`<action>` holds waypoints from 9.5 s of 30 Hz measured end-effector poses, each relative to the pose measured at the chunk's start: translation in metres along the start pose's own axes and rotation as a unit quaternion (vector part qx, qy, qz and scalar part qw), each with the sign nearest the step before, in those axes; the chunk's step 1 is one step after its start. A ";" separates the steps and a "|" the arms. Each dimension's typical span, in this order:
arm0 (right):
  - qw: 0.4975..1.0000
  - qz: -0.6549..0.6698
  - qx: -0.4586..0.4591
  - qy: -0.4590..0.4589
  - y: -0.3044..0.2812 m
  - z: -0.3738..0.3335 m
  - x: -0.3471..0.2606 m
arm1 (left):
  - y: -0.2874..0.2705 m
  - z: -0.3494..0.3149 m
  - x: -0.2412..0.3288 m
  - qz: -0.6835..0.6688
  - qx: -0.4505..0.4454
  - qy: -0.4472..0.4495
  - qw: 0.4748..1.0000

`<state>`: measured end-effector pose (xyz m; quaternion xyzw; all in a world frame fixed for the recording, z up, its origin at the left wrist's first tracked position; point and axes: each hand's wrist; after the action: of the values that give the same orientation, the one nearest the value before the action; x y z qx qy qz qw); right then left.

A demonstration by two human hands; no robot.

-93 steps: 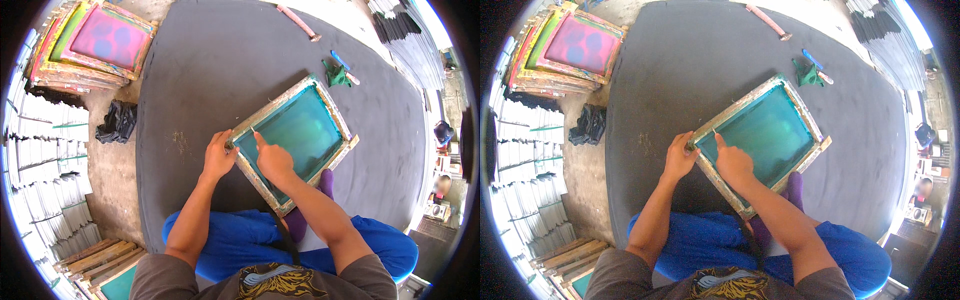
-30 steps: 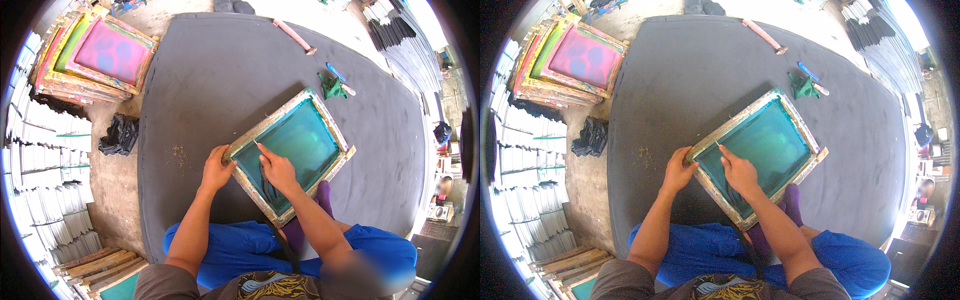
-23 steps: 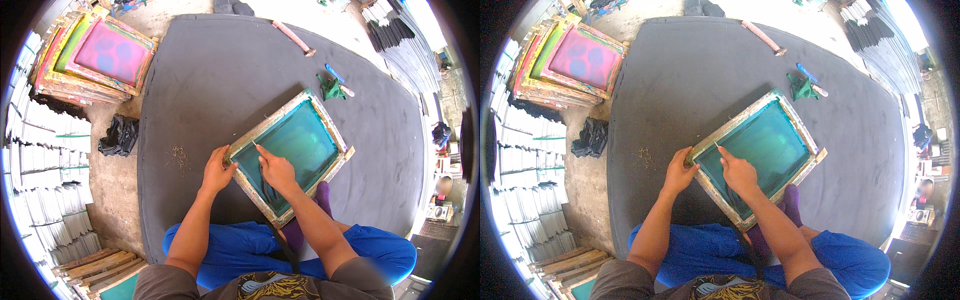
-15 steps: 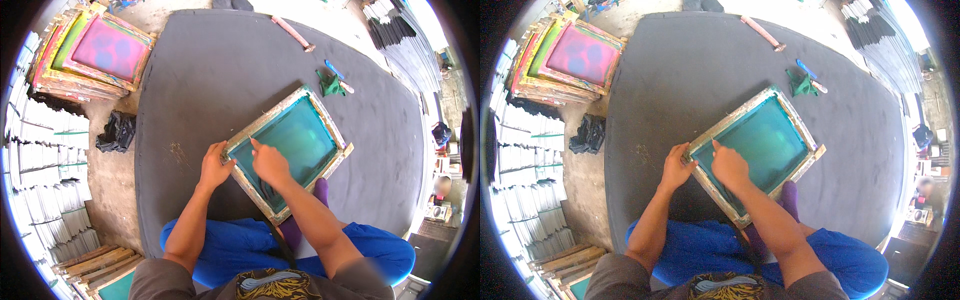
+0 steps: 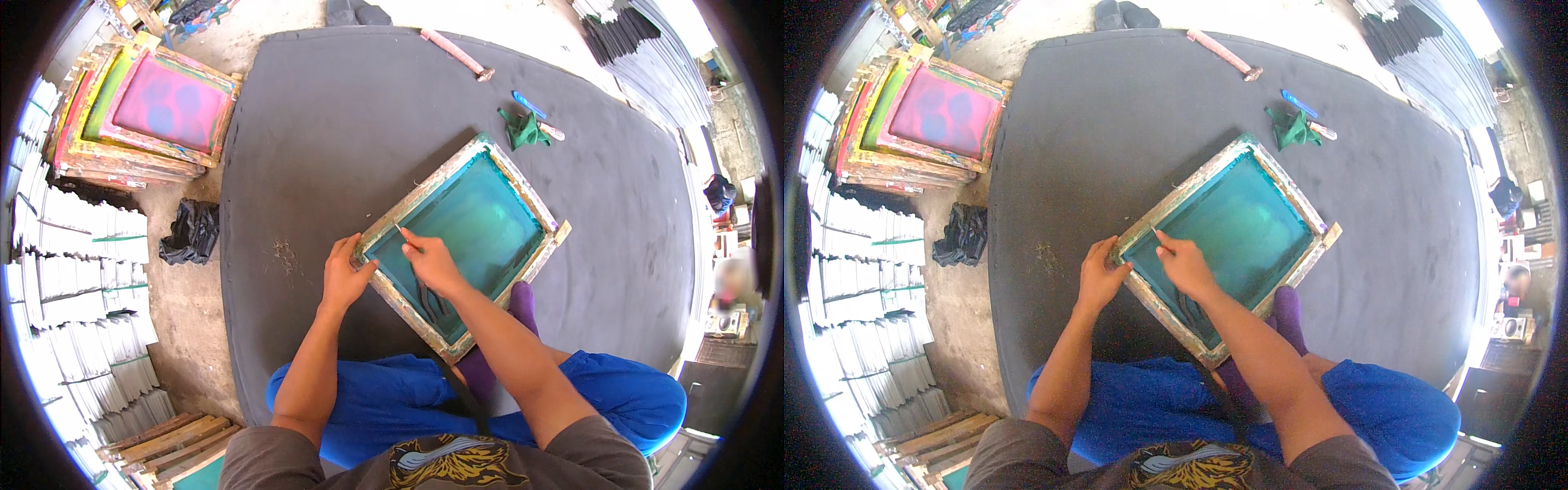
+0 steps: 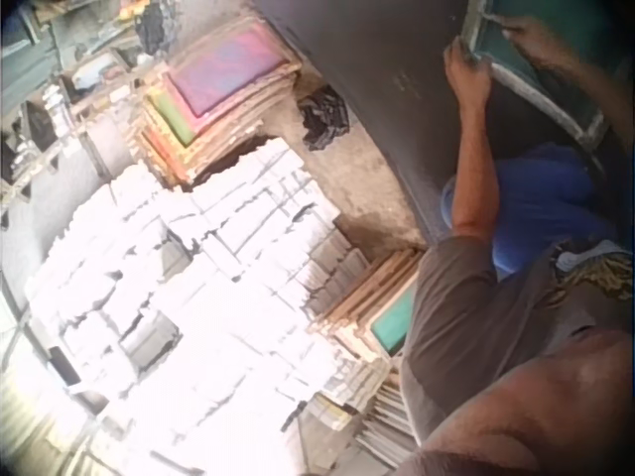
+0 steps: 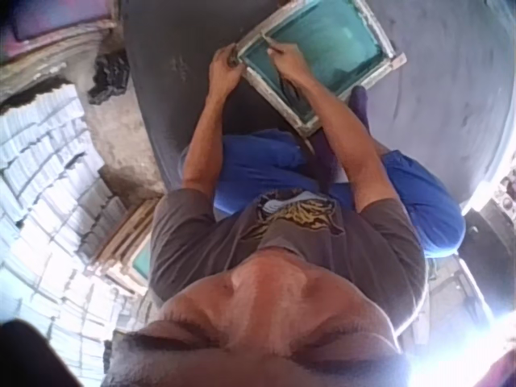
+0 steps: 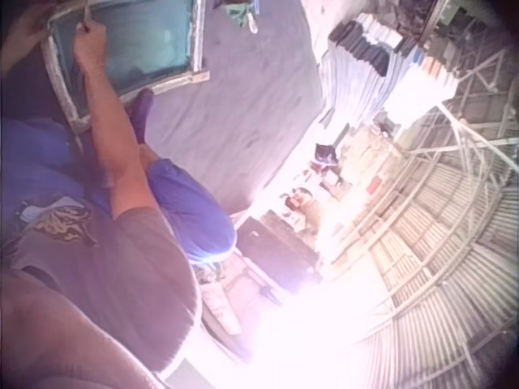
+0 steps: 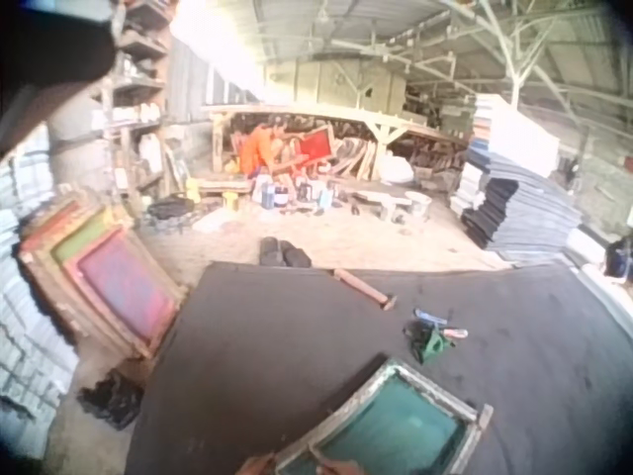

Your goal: The person sits on the floor and uses a small tool to scrape and clean the edges of a rectangular screen printing frame. They work along the frame's perimeter, removing residue or debris from the mesh and wooden border.

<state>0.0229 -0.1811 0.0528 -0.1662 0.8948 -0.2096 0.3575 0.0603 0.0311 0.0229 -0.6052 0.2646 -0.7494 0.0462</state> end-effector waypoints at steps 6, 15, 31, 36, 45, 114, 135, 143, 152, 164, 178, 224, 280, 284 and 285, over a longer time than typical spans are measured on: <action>0.961 -0.239 0.123 -0.068 0.013 -0.015 -0.004 | -0.004 -0.008 -0.022 0.005 0.009 0.027 1.000; 0.995 0.072 0.009 -0.074 0.027 0.020 0.040 | -0.005 -0.001 -0.008 -0.028 -0.003 0.001 1.000; 0.915 0.296 -0.242 0.131 -0.009 0.020 0.018 | -0.009 -0.007 -0.018 -0.055 0.007 -0.011 0.998; 0.987 0.121 -0.105 0.008 -0.003 0.018 0.025 | -0.004 -0.005 -0.020 -0.057 0.008 -0.001 0.998; 0.973 -0.178 0.134 -0.062 -0.007 -0.012 0.004 | -0.003 -0.008 -0.011 0.000 -0.025 0.003 1.000; 0.956 -0.197 0.191 -0.103 0.021 0.003 0.019 | -0.016 -0.002 -0.004 -0.056 -0.018 -0.037 0.998; 0.978 -0.164 0.125 -0.017 -0.031 -0.019 -0.016 | -0.004 -0.008 -0.013 0.005 -0.005 0.024 1.000; 0.964 -0.232 0.125 -0.035 -0.026 -0.016 -0.014 | 0.000 -0.008 -0.006 0.045 0.010 0.016 0.999; 0.954 -0.270 0.123 -0.043 -0.028 -0.020 -0.021 | 0.007 -0.011 -0.008 0.078 0.048 0.023 0.995; 0.957 -0.283 0.051 -0.033 -0.028 -0.011 -0.040 | 0.001 -0.008 -0.002 0.071 0.045 -0.008 0.996; 0.992 -0.063 0.085 -0.071 -0.009 0.007 0.005 | 0.004 -0.006 -0.001 0.058 0.047 0.001 0.997; 0.971 -0.193 0.133 -0.047 -0.033 -0.005 -0.006 | 0.004 -0.009 -0.002 0.062 0.032 -0.001 0.998; 0.909 -0.078 0.230 -0.339 0.002 0.072 0.068 | 0.009 -0.003 0.002 0.075 0.031 -0.005 0.997; 0.999 0.033 -0.013 0.004 -0.023 0.018 0.016 | 0.001 -0.010 0.000 0.069 0.046 0.002 0.997; 0.994 0.102 -0.039 0.008 -0.022 0.021 0.017 | 0.001 -0.010 -0.001 0.084 0.043 0.009 0.995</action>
<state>0.0291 -0.2131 0.0403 -0.0859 0.9174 -0.1379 0.3633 0.0514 0.0340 0.0202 -0.5713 0.2828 -0.7589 0.1327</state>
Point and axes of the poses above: each hand's wrist, its own z-axis towards the middle knuckle, its own y-axis out of the palm, x = y × z, and after that the axes turned 15 degrees about y, right-handed
